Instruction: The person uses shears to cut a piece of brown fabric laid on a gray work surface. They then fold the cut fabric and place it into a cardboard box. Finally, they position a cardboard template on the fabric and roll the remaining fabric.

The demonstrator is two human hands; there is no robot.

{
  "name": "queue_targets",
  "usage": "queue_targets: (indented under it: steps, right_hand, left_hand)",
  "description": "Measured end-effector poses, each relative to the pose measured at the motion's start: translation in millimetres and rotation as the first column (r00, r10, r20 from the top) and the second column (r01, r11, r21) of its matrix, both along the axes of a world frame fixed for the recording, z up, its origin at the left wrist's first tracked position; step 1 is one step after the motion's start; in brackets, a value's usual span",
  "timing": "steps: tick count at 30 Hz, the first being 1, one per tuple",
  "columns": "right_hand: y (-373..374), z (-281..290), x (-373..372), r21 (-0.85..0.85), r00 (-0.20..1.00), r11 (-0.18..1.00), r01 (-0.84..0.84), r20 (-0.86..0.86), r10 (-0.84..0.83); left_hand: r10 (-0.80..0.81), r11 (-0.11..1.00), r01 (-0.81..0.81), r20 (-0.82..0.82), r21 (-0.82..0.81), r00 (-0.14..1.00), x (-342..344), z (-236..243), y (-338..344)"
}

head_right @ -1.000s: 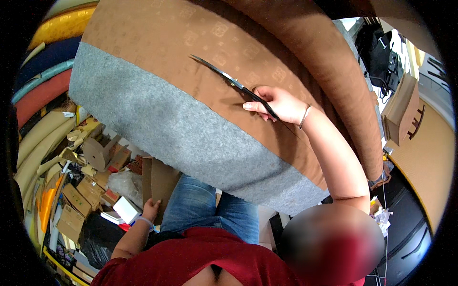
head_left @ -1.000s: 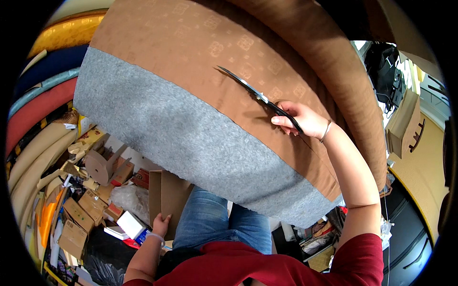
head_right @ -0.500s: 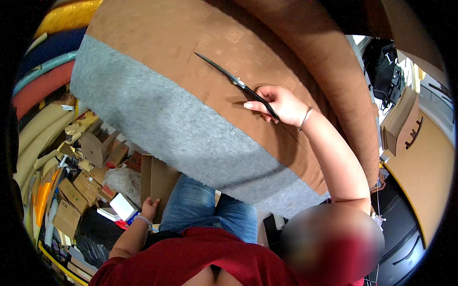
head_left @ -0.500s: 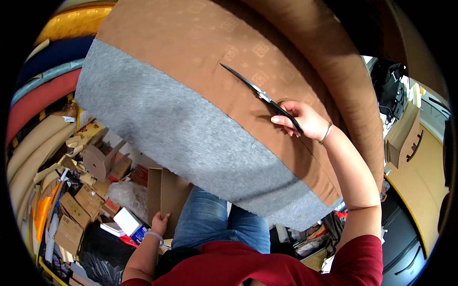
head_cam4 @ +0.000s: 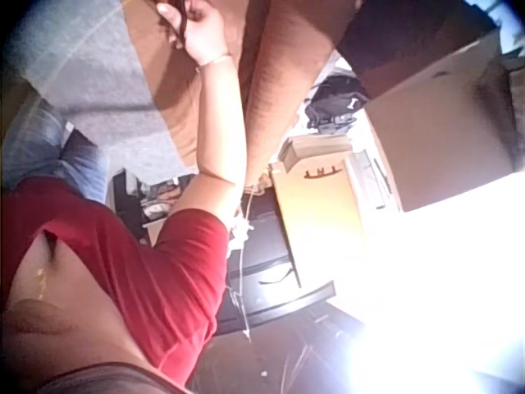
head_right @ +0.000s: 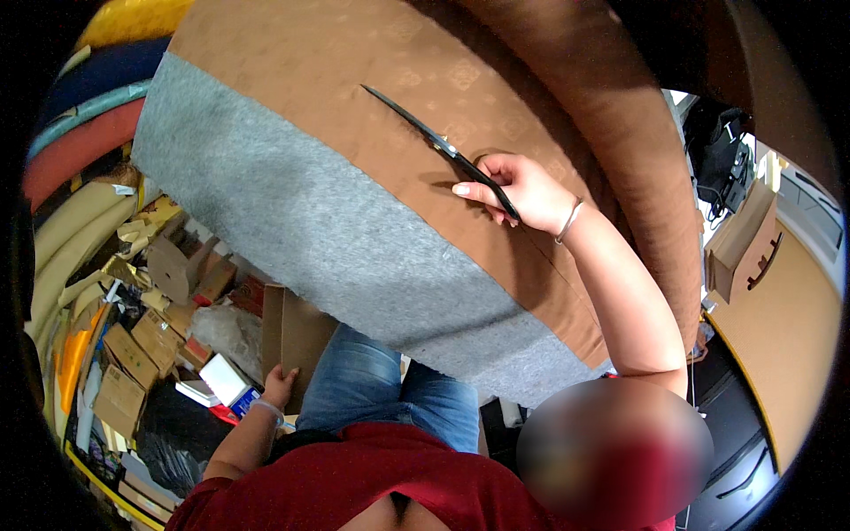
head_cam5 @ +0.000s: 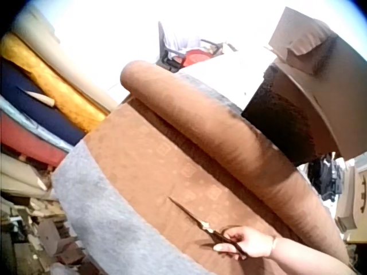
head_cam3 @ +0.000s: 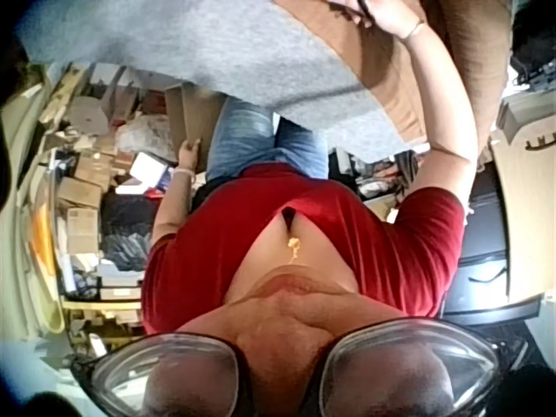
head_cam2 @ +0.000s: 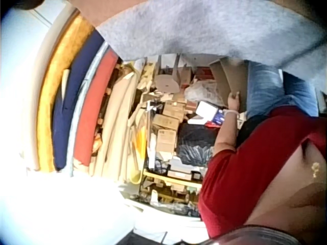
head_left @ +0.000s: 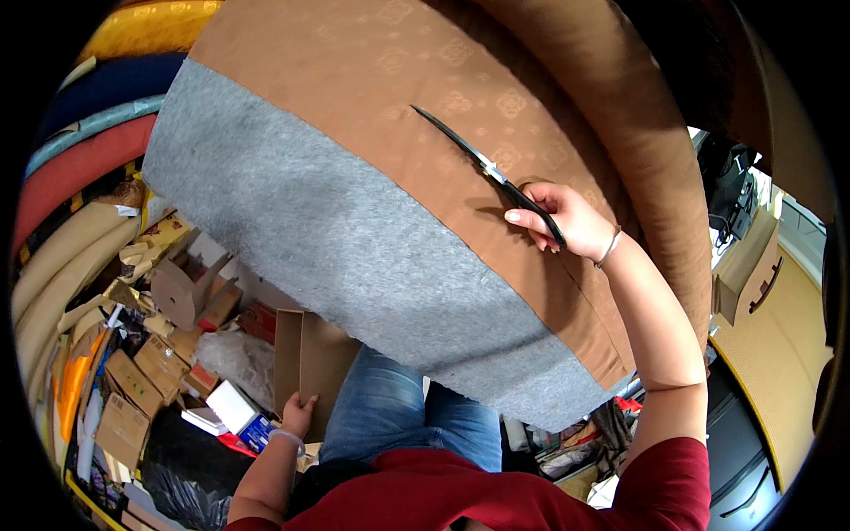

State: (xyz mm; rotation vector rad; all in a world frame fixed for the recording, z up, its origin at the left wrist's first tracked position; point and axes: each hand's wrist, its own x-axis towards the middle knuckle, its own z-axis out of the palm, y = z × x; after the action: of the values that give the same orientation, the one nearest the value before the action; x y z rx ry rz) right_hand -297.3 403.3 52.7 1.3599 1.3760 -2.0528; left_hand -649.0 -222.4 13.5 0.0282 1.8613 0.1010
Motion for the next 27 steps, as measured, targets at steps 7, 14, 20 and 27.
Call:
queue_targets:
  steps: [7,14,20,27]
  right_hand:
    - [8,7,-21,-0.024,0.998,1.0,0.02,-0.065,-0.022]
    - [11,4,-27,-0.006,1.0,1.0,-0.026,0.002,0.026]
    - [16,5,-51,0.023,0.998,1.0,-0.017,-0.057,0.019]
    - [17,8,-59,0.035,1.0,0.999,-0.017,-0.008,0.017]
  left_hand:
    - [-0.011,1.0,0.011,-0.003,-0.013,1.0,3,6,13]
    - [0.064,0.998,-0.064,0.003,-0.01,0.998,1,1,-3]
    - [0.061,0.998,-0.061,-0.011,-0.032,0.998,1,6,12]
    - [0.003,0.998,-0.005,-0.033,-0.06,0.999,3,9,16]
